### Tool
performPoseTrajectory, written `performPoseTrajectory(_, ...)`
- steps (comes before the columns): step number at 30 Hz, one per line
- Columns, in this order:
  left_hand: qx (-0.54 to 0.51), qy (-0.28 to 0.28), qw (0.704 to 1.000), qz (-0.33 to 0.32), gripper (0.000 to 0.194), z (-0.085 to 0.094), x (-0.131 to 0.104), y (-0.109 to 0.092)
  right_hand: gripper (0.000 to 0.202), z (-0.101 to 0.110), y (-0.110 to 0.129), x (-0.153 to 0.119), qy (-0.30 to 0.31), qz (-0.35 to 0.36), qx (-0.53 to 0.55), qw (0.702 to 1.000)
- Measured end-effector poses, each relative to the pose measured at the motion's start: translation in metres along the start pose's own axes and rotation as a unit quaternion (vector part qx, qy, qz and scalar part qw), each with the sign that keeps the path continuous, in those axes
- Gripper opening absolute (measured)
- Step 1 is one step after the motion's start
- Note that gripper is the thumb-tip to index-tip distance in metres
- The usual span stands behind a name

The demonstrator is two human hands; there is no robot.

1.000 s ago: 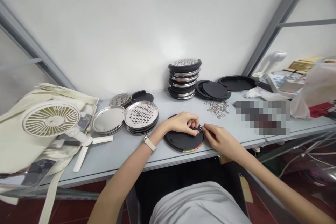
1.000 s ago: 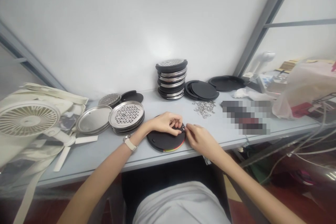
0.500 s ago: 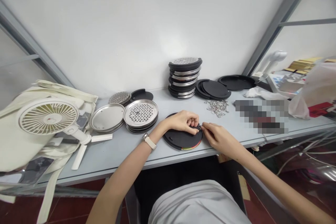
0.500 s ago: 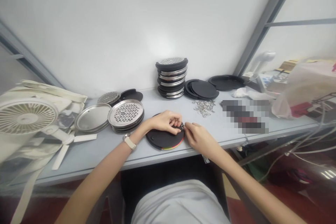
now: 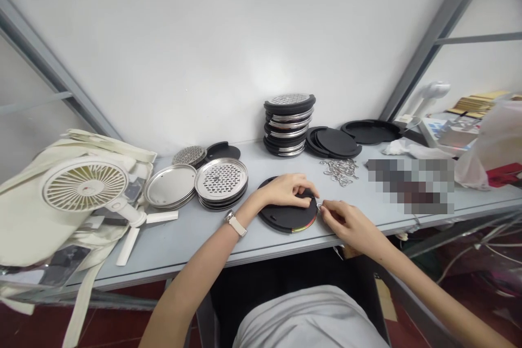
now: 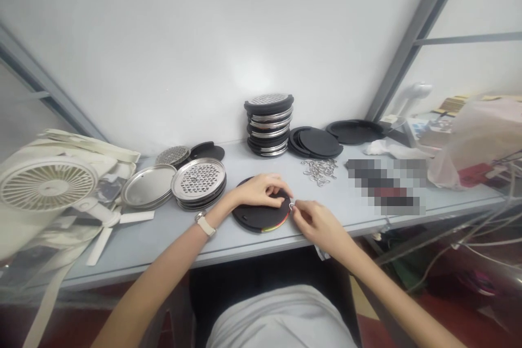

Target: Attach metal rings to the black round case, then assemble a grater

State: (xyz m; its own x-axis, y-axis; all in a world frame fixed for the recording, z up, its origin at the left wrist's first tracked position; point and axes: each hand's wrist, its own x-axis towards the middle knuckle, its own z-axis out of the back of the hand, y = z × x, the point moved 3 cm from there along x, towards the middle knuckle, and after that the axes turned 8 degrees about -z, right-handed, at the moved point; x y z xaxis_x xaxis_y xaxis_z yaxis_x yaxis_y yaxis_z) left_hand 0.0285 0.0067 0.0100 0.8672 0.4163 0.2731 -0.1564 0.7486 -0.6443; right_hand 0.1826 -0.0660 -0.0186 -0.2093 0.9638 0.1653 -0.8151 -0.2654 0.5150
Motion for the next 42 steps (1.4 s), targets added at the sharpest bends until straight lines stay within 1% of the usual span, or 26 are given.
performPoseTrajectory(2, 0.005, -0.006, 1.000, 0.016, 0.026, 0.001, 0.000, 0.003, 0.030, -0.002, 0.000, 0.000, -0.015, -0.003, 0.014, 1.000)
performPoseTrajectory(7, -0.034, -0.035, 0.997, 0.059, 0.027, 0.001, 0.000, 0.010, 0.033, -0.007, -0.006, 0.004, -0.038, -0.049, 0.055, 0.997)
performPoseTrajectory(10, -0.054, -0.043, 0.996, 0.056, 0.020, -0.001, 0.000, 0.010, 0.034, -0.008, -0.008, 0.006, -0.039, -0.055, 0.078, 0.995)
performPoseTrajectory(13, -0.064, -0.024, 0.996, 0.048, 0.020, -0.005, 0.000, 0.006, 0.034, -0.007, -0.011, 0.009, -0.044, -0.056, 0.097, 0.993)
performPoseTrajectory(16, -0.051, -0.015, 0.998, 0.043, 0.025, -0.008, 0.001, 0.002, 0.035, -0.007, -0.013, 0.011, -0.028, -0.042, 0.113, 0.992)
performPoseTrajectory(19, -0.034, -0.007, 0.999, 0.041, 0.037, -0.008, 0.001, -0.002, 0.034, -0.006, -0.015, 0.013, 0.000, -0.018, 0.126, 0.992)
performPoseTrajectory(21, -0.018, 0.002, 0.999, 0.038, 0.040, -0.007, 0.001, -0.005, 0.032, -0.006, -0.016, 0.012, 0.010, -0.008, 0.129, 0.992)
performPoseTrajectory(24, 0.008, 0.007, 1.000, 0.029, 0.033, -0.007, 0.002, -0.006, 0.031, -0.006, -0.016, 0.011, 0.014, -0.002, 0.129, 0.992)
performPoseTrajectory(27, 0.011, 0.010, 1.000, 0.022, 0.028, -0.007, 0.002, -0.006, 0.031, -0.006, -0.015, 0.010, 0.011, -0.001, 0.112, 0.994)
performPoseTrajectory(32, -0.024, 0.013, 0.999, 0.020, 0.027, -0.008, 0.002, -0.002, 0.031, -0.005, -0.014, 0.008, 0.010, 0.009, 0.088, 0.996)
performPoseTrajectory(38, -0.070, -0.003, 0.997, 0.019, 0.025, -0.009, 0.002, 0.004, 0.031, -0.004, -0.010, 0.007, -0.004, 0.014, 0.072, 0.997)
performPoseTrajectory(42, -0.100, -0.015, 0.994, 0.039, 0.026, -0.009, 0.002, 0.007, 0.030, -0.003, -0.008, 0.007, -0.007, 0.018, 0.070, 0.997)
